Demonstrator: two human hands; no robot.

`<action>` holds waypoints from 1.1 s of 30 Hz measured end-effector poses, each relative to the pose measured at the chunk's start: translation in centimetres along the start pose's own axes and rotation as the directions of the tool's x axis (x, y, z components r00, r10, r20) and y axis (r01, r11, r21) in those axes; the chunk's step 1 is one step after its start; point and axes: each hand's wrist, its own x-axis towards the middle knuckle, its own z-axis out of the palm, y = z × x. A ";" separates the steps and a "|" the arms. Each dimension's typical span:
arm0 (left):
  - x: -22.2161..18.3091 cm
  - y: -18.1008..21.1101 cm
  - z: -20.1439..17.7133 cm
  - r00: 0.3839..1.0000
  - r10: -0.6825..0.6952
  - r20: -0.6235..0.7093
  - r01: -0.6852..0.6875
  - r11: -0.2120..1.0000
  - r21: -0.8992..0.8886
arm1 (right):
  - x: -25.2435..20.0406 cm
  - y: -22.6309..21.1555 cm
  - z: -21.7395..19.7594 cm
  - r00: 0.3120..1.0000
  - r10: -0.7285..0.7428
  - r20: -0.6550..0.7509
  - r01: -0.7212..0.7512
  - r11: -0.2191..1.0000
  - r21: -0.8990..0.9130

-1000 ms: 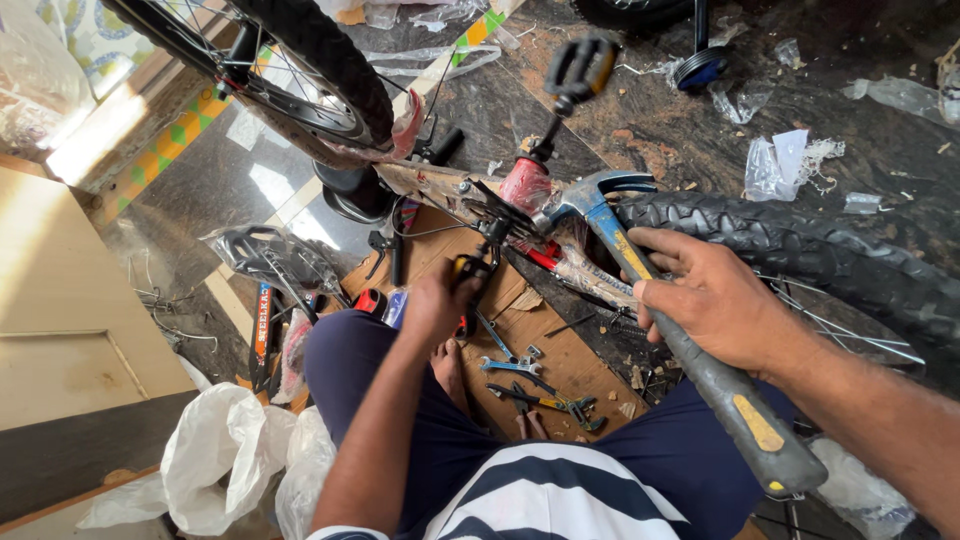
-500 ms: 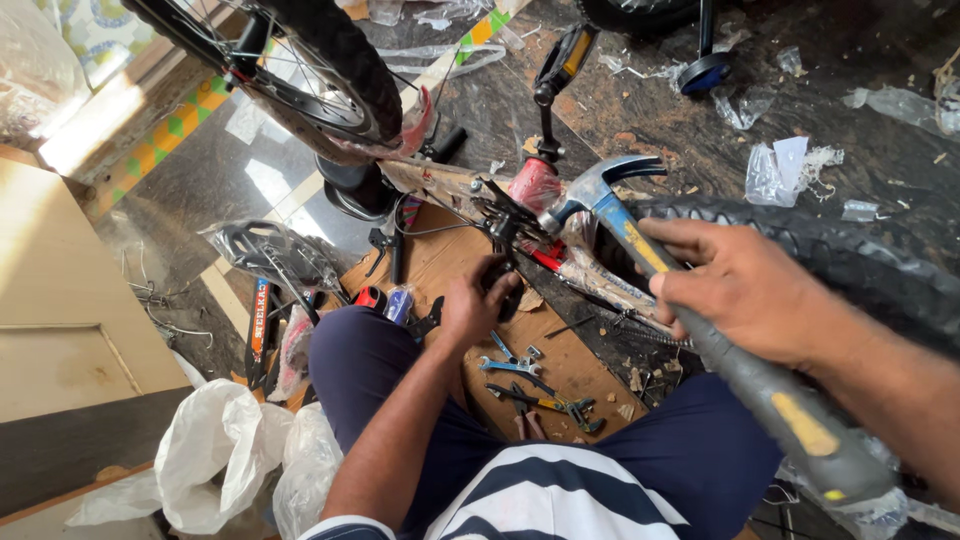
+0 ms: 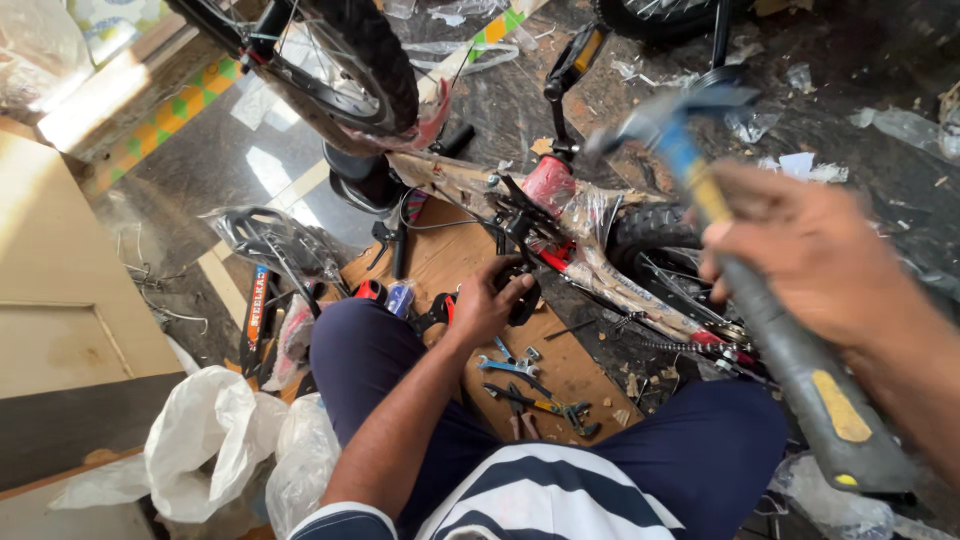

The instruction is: The person assembles and repairs a bicycle by installing the chain around the crankset and rear cassette, then uses a hammer to secure parts on the frame.

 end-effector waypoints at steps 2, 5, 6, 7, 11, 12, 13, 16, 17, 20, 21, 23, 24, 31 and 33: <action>0.1 0.6 0.2 1.000 -0.019 -0.007 0.019 1.000 0.018 | -0.9 -0.7 -0.4 0.940 -0.255 -0.225 0.283 0.953 0.104; -0.2 0.9 0.1 0.998 -0.068 0.016 0.068 0.998 -0.004 | -0.9 -0.1 1.5 0.924 -0.235 -0.303 0.255 0.967 0.028; -0.1 1.1 0.2 0.997 -0.077 0.018 0.077 0.997 0.000 | -0.7 0.0 1.8 0.922 -0.237 -0.307 0.258 0.966 0.028; 0.1 1.2 0.2 0.996 -0.087 0.020 0.086 0.996 0.003 | -0.3 0.3 2.3 0.993 -0.083 -0.078 0.078 0.995 -0.059; 0.0 0.3 -0.1 0.996 -0.084 0.042 0.086 0.995 -0.058 | 0.3 0.3 0.7 0.991 -0.127 0.048 0.116 0.974 0.193; 0.2 0.3 0.2 0.996 -0.083 0.037 0.086 0.992 -0.088 | 0.2 0.2 0.4 0.990 -0.131 0.048 0.120 0.975 0.190; 0.5 0.3 0.3 0.996 -0.082 0.032 0.085 0.990 -0.117 | 0.0 0.0 0.2 0.970 -0.233 -0.075 0.243 0.954 0.177; 0.4 0.1 -0.2 1.000 0.003 0.009 -0.004 0.998 0.055 | -0.6 0.6 2.1 0.930 -0.307 -0.199 0.327 0.942 0.075; 0.1 0.0 -0.1 1.000 -0.001 0.003 0.001 0.999 0.052 | -0.6 0.8 2.7 0.932 -0.300 -0.204 0.306 0.952 -0.005; 0.4 0.2 0.0 0.999 -0.042 0.021 0.042 0.999 0.029 | 0.1 0.6 2.8 0.983 0.153 0.100 -0.138 0.981 -0.138; 0.4 0.3 0.2 0.999 -0.047 0.028 0.049 0.996 -0.072 | 0.1 0.5 2.5 0.984 0.150 0.097 -0.135 0.981 -0.141; 0.3 0.2 0.2 0.998 -0.055 0.042 0.061 0.984 -0.164 | -0.3 0.8 2.1 0.995 -0.056 0.080 0.044 0.988 0.145; 0.4 0.3 0.2 0.997 -0.070 0.016 0.071 0.994 -0.085 | -0.3 0.8 1.9 0.995 -0.052 0.083 0.040 0.989 0.143; -0.2 2.3 -1.5 0.986 -0.156 0.063 0.149 0.983 0.105 | 0.7 1.1 2.0 0.994 0.046 0.103 -0.049 0.998 0.026; -0.3 2.3 -1.9 0.981 -0.174 0.079 0.169 0.983 0.068 | 1.0 1.6 2.6 0.987 0.091 0.132 -0.106 0.988 0.109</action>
